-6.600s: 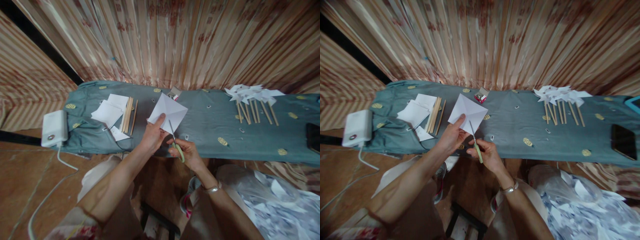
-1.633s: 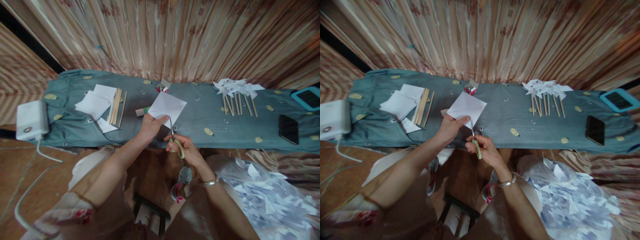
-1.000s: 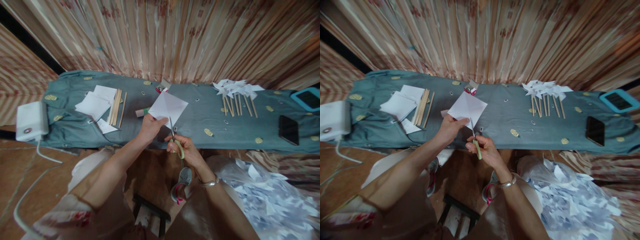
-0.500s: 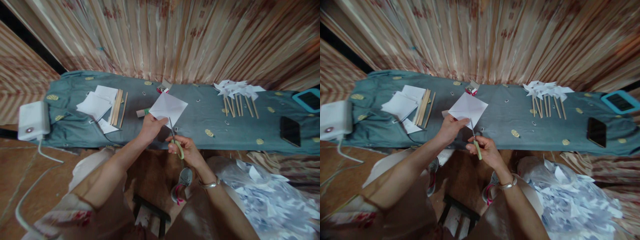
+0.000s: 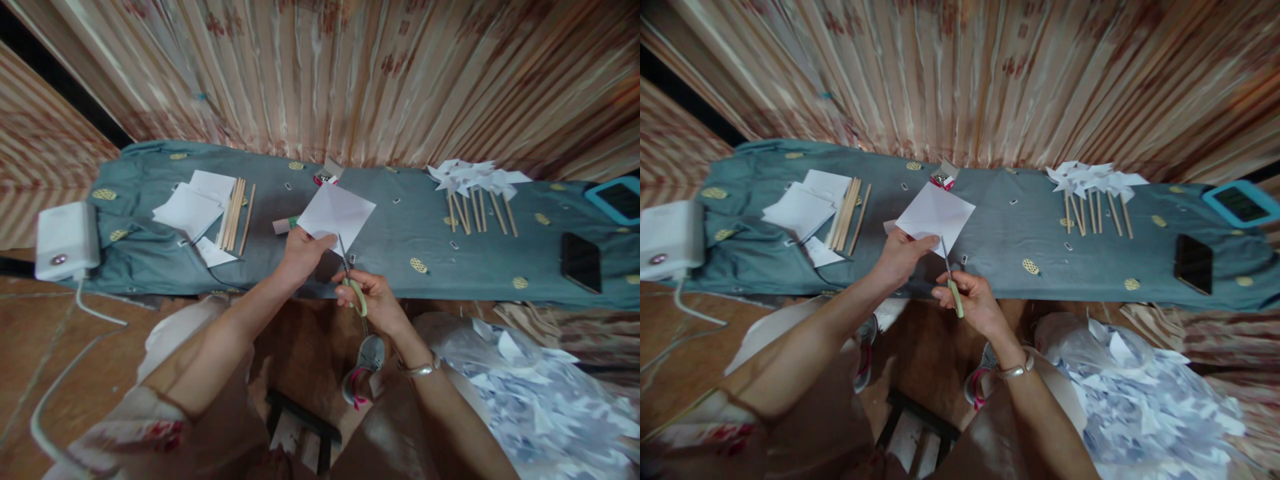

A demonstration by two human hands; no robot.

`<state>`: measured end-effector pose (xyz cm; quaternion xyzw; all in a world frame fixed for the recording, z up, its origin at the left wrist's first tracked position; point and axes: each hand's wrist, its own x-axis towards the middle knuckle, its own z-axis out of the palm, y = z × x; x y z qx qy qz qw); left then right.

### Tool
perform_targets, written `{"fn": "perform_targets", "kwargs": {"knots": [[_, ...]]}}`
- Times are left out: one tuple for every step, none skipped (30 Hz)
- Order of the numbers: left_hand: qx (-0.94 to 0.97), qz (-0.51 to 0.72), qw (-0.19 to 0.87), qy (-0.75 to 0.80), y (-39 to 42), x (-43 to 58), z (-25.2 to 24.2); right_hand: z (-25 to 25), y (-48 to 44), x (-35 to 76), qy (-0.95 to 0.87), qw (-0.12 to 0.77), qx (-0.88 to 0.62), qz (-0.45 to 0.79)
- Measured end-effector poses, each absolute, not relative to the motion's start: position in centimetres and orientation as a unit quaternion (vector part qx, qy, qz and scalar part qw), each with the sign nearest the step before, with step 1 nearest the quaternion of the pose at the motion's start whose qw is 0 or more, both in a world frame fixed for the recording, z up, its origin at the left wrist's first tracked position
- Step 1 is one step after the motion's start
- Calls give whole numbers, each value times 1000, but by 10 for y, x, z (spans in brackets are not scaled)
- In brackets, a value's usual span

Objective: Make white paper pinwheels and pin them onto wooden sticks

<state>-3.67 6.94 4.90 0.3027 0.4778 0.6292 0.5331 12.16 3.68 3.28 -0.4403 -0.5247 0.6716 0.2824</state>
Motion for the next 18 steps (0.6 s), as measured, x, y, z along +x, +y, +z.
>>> {"fn": "perform_targets", "kwargs": {"knots": [[303,629,534,477,69,-37,49,32,37,121,-524,284,-441,671],[304,628,534,478,69,-37,49,32,37,121,-524,286,-441,670],[307,626,533,480,68,-37,49,32,37,121,-526,288,-441,668],[309,623,532,482,68,-36,49,32,37,121,-528,288,-442,666],[311,620,532,485,68,-36,49,32,38,121,-530,289,-443,663],[313,618,532,488,68,-36,49,32,38,120,-530,290,-444,662],[313,615,533,489,68,-36,48,33,38,120,-529,291,-445,661],[313,614,534,489,68,-36,48,33,37,120,-527,293,-447,661],[314,614,535,488,68,-36,47,33,37,119,-522,295,-449,662],[316,615,534,487,68,-37,47,33,37,119,-517,296,-450,665],[317,617,532,485,68,-37,47,33,37,119,-512,297,-451,668],[319,619,530,484,68,-37,47,33,37,119,-509,298,-451,670],[320,620,529,483,68,-36,47,32,37,119,-508,298,-451,671],[321,620,529,483,68,-36,47,32,37,119,-508,299,-451,670],[321,618,529,484,67,-36,48,31,37,119,-510,300,-451,669],[322,617,530,484,67,-36,48,31,38,119,-511,300,-452,666],[323,614,532,484,66,-36,49,30,38,119,-512,301,-454,664],[325,612,534,485,66,-36,49,30,38,119,-513,302,-455,662]]}}
